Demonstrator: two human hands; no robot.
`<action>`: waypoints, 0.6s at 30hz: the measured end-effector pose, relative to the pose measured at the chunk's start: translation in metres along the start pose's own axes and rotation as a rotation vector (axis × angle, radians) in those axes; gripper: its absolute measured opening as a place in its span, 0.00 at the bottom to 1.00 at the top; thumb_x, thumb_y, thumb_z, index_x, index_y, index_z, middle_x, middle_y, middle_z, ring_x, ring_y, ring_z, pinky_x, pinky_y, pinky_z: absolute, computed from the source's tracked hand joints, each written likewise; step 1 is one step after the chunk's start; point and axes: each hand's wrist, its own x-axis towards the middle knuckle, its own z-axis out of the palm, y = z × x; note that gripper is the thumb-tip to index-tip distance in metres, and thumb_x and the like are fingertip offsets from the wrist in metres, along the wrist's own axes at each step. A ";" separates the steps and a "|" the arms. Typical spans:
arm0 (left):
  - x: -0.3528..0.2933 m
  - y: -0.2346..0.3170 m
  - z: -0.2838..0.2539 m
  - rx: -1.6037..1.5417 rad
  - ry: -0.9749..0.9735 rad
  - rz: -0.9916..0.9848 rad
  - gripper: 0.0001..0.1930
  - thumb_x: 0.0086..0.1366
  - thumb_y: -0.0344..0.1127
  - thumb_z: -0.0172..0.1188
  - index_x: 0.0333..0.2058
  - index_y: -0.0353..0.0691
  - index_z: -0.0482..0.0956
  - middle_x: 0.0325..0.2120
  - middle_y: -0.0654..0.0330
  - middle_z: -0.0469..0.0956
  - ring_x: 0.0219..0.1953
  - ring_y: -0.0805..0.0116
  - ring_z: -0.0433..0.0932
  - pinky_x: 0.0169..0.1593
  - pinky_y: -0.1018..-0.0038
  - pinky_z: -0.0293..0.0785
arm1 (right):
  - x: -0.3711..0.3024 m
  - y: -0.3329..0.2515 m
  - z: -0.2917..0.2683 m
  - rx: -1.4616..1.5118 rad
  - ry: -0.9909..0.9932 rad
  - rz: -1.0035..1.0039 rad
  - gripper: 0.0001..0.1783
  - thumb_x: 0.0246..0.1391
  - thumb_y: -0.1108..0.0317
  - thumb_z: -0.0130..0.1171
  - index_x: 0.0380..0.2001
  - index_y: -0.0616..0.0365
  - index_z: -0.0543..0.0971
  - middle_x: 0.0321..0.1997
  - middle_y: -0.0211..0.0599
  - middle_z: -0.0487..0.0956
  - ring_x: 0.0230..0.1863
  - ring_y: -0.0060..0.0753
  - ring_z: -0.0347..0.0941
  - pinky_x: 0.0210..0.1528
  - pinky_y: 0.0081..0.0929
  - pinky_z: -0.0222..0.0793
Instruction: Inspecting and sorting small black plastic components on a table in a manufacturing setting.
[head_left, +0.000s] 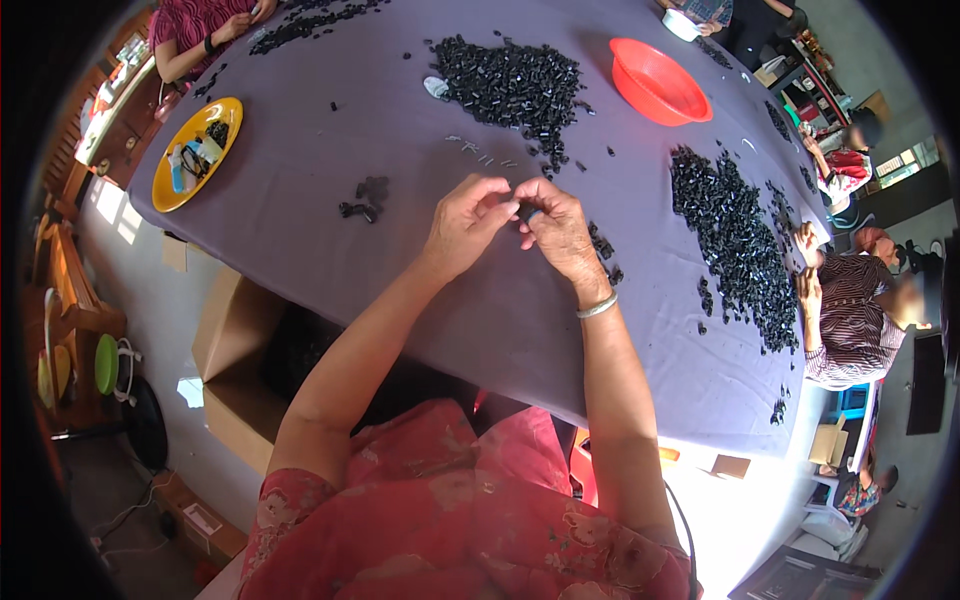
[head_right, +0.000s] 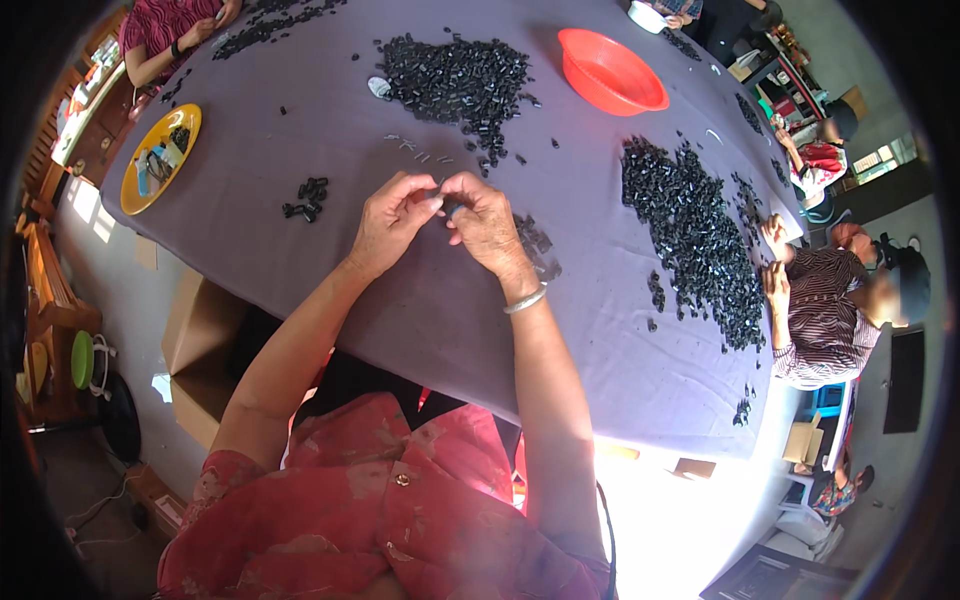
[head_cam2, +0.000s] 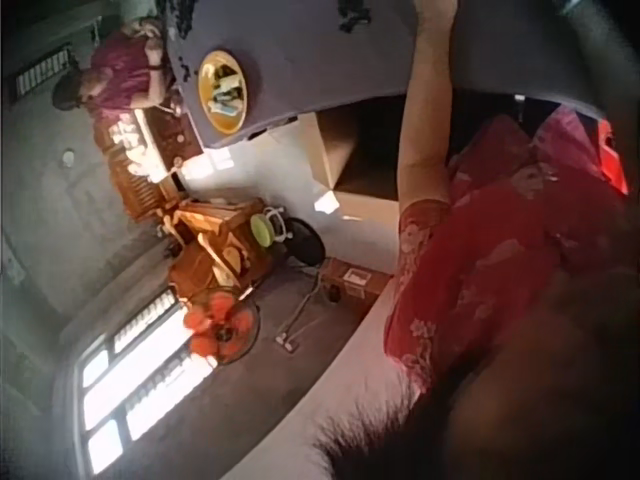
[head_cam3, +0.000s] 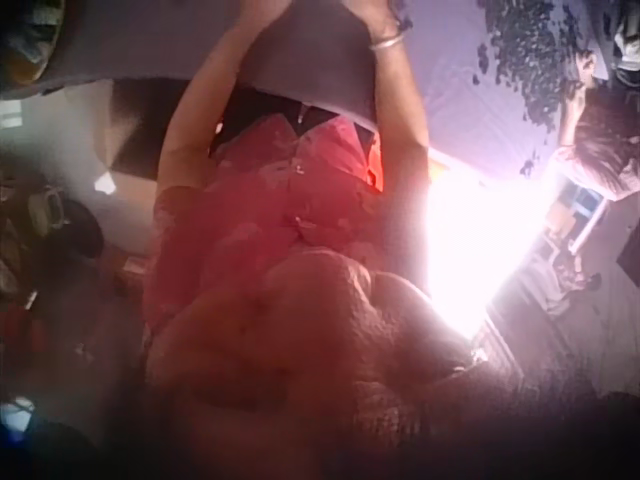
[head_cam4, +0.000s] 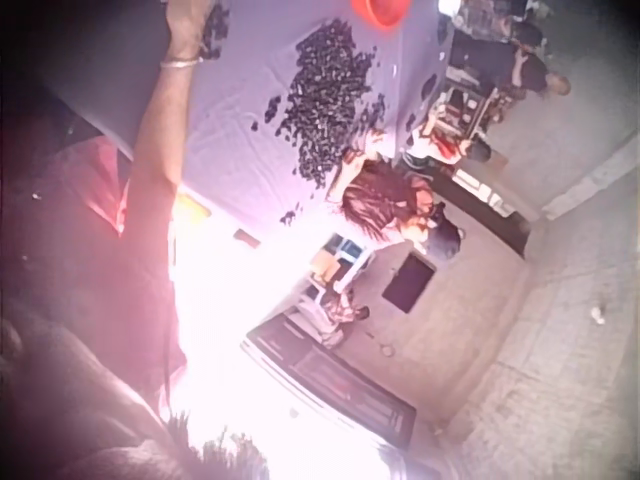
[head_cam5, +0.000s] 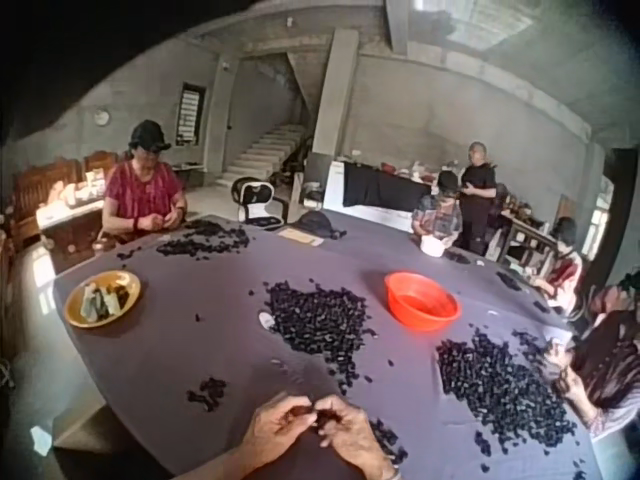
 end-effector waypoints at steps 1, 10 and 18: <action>0.000 -0.004 0.000 -0.001 0.001 0.010 0.08 0.60 0.29 0.60 0.38 0.35 0.75 0.25 0.67 0.71 0.27 0.83 0.68 0.30 0.85 0.68 | 0.000 0.000 0.001 0.047 -0.013 0.000 0.20 0.41 0.87 0.37 0.35 0.61 0.74 0.29 0.29 0.74 0.26 0.15 0.67 0.23 0.14 0.70; -0.002 -0.003 -0.002 -0.373 -0.132 -0.224 0.10 0.62 0.30 0.58 0.42 0.39 0.72 0.34 0.66 0.76 0.34 0.82 0.74 0.29 0.85 0.68 | 0.001 0.006 0.001 0.140 -0.025 -0.002 0.08 0.56 0.76 0.47 0.35 0.58 0.76 0.25 0.25 0.73 0.23 0.14 0.65 0.24 0.14 0.67; -0.001 -0.004 -0.004 -0.302 -0.151 -0.349 0.12 0.60 0.27 0.59 0.44 0.37 0.75 0.34 0.65 0.77 0.34 0.79 0.76 0.34 0.81 0.71 | 0.001 0.007 0.006 -0.093 0.102 -0.108 0.02 0.58 0.73 0.50 0.34 0.57 0.73 0.23 0.26 0.74 0.21 0.13 0.66 0.24 0.17 0.66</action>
